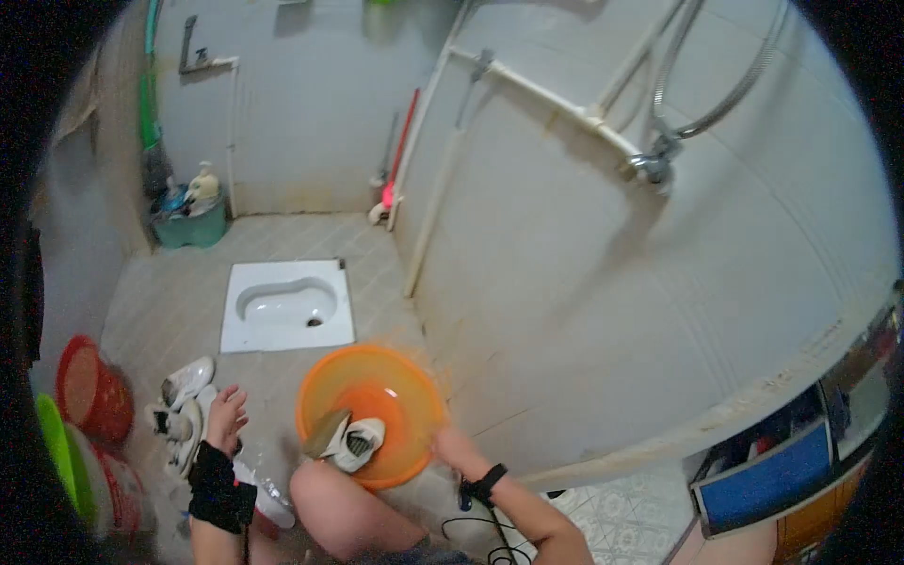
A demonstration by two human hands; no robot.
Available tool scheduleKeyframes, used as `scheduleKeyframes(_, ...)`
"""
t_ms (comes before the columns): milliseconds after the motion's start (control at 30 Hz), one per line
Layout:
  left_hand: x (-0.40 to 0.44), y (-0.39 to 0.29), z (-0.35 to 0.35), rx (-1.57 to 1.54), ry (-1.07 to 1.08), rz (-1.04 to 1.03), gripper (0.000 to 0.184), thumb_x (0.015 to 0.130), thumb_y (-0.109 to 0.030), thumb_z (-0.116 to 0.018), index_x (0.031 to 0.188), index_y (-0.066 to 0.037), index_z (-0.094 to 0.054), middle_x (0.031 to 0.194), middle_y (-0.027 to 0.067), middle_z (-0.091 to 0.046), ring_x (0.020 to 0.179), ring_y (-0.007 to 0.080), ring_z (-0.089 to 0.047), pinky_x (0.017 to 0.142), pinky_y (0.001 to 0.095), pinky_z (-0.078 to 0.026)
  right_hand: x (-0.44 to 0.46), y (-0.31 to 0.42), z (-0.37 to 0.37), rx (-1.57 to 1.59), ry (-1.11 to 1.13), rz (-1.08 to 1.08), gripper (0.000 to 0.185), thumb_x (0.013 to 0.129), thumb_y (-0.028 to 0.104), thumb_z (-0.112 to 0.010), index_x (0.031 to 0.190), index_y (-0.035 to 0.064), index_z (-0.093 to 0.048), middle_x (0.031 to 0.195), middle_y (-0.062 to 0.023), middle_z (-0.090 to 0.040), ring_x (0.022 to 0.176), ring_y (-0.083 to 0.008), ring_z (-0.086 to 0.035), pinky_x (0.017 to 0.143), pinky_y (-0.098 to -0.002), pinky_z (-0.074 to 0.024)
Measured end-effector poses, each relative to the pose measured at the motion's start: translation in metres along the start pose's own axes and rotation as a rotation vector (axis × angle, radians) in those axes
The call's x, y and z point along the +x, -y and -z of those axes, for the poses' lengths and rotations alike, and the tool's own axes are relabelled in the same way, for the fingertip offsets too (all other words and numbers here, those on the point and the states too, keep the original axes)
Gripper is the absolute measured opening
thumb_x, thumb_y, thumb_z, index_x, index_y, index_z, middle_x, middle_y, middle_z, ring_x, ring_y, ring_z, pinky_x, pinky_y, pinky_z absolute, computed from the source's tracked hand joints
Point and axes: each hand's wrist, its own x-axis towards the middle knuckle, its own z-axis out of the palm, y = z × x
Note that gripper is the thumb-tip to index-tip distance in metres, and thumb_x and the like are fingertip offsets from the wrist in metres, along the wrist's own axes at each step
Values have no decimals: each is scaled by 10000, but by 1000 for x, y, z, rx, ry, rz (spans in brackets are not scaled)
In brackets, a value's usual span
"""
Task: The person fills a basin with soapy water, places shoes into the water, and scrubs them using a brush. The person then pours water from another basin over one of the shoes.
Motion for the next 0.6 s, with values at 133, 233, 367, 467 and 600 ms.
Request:
scheduleKeyframes(133, -4, -7, -10, 46, -6, -7, 500, 766, -238, -604, 1202, -91, -408, 1030, 49, -467, 773, 125, -428, 657, 298, -390, -16, 46, 206, -119, -872, 103, 346, 719, 150, -592, 1040, 35, -538, 1022, -174, -543, 957, -335, -498, 824, -392, -405)
scheduleKeyframes(233, -3, -7, -10, 44, -15, -5, 490, 768, -231, -599, 1199, -91, -411, 1012, 46, -463, 753, 121, -421, 643, 295, -387, -33, 90, 333, -446, -1357, 143, 397, 743, 135, -592, 1119, 45, -501, 1071, -148, -530, 992, -310, -490, 847, -383, -396)
scheduleKeyframes(367, 2, -1, -6, 41, -29, -12, 482, 770, -226, -596, 1195, -89, -414, 998, 54, -460, 724, 120, -414, 611, 284, -384, -30, 133, 444, -668, -1631, 325, 399, 780, 150, -555, 1153, 35, -470, 1095, -151, -529, 1007, -321, -481, 866, -373, -383)
scheduleKeyframes(467, 1, -2, -5, 57, -18, 17, 501, 768, -234, -602, 1205, -86, -407, 1038, 67, -465, 748, 132, -434, 615, 279, -391, -7, 117, 489, -513, -1427, 261, 323, 821, 263, -517, 1063, 50, -542, 976, -137, -576, 891, -276, -536, 784, -342, -417)
scheduleKeyframes(600, 8, 0, -1, 54, -40, 3, 516, 768, -250, -608, 1212, -83, -405, 1106, 90, -460, 798, 147, -457, 637, 280, -400, -6, 121, 500, -262, -1276, -35, 306, 841, 334, -505, 881, 59, -632, 774, -98, -605, 685, -162, -523, 623, -283, -414)
